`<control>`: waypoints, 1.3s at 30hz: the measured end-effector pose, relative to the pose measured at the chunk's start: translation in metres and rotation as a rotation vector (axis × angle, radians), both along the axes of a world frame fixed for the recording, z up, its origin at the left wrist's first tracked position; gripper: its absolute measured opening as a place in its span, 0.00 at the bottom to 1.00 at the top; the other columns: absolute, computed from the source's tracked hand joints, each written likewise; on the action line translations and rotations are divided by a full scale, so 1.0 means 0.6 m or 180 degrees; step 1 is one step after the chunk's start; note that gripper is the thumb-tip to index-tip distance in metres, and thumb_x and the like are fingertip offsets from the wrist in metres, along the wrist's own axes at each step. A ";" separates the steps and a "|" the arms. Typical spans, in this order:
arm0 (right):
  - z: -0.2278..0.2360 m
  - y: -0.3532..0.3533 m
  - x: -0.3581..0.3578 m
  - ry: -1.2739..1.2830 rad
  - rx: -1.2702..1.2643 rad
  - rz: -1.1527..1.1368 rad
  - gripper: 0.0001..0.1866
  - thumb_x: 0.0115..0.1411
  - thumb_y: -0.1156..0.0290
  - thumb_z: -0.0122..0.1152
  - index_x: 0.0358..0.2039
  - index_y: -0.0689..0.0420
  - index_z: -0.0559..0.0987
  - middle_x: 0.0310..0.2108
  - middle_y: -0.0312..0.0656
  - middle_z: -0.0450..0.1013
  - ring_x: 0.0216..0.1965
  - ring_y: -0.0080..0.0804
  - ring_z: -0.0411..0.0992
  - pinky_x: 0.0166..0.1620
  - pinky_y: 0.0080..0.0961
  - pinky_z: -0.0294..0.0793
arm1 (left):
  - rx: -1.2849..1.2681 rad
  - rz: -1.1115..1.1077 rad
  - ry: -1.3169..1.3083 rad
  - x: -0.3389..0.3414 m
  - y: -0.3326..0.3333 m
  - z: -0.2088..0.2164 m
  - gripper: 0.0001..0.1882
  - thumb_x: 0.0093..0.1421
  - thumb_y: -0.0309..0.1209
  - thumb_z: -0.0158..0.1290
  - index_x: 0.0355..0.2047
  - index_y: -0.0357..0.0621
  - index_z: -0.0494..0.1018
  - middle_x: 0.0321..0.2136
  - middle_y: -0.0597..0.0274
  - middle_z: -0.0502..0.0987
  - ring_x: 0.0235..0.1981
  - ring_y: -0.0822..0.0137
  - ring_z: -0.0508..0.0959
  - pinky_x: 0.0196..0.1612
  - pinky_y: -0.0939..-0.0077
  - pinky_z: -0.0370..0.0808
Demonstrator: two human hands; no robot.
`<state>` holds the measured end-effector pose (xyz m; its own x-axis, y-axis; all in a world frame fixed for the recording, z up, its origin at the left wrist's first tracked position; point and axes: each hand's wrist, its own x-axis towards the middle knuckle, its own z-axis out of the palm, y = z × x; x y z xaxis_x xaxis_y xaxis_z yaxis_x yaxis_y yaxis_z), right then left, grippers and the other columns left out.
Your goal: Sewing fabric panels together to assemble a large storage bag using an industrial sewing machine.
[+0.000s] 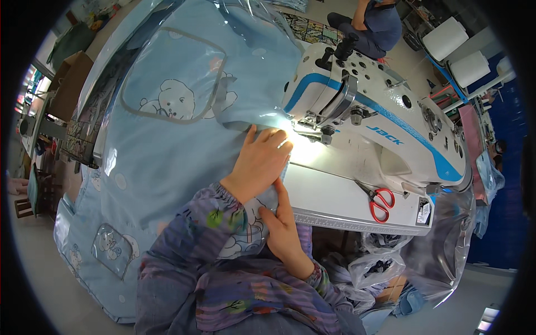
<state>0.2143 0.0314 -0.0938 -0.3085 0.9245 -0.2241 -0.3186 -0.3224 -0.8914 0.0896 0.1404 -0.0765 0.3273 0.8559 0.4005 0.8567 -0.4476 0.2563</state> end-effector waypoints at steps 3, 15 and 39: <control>0.004 0.013 0.006 -0.0065 0.0269 -0.0012 0.39 0.66 0.84 0.47 0.75 0.62 0.47 0.72 0.47 0.54 0.72 0.32 0.53 0.70 0.27 0.54 | 0.0023 -0.0049 -0.0007 -0.003 0.016 0.001 0.13 0.59 0.34 0.59 0.44 0.48 0.77 0.47 0.63 0.75 0.55 0.60 0.74 0.62 0.43 0.69; 0.010 -0.086 0.114 -0.0249 -0.0548 0.0554 0.35 0.68 0.80 0.56 0.73 0.52 0.57 0.22 0.27 0.62 0.25 0.12 0.58 0.30 0.14 0.58 | -0.0875 -0.1053 -0.0496 -0.074 -0.240 0.032 0.22 0.54 0.29 0.64 0.51 0.48 0.78 0.48 0.64 0.76 0.54 0.59 0.76 0.62 0.48 0.71; 0.044 -0.059 0.092 -0.1121 -0.0146 0.0847 0.35 0.67 0.85 0.53 0.73 0.60 0.57 0.32 0.41 0.77 0.39 0.27 0.81 0.45 0.22 0.81 | -0.0457 -0.1217 -0.0184 -0.104 -0.245 0.017 0.26 0.49 0.28 0.57 0.52 0.50 0.79 0.42 0.67 0.76 0.47 0.64 0.78 0.51 0.68 0.78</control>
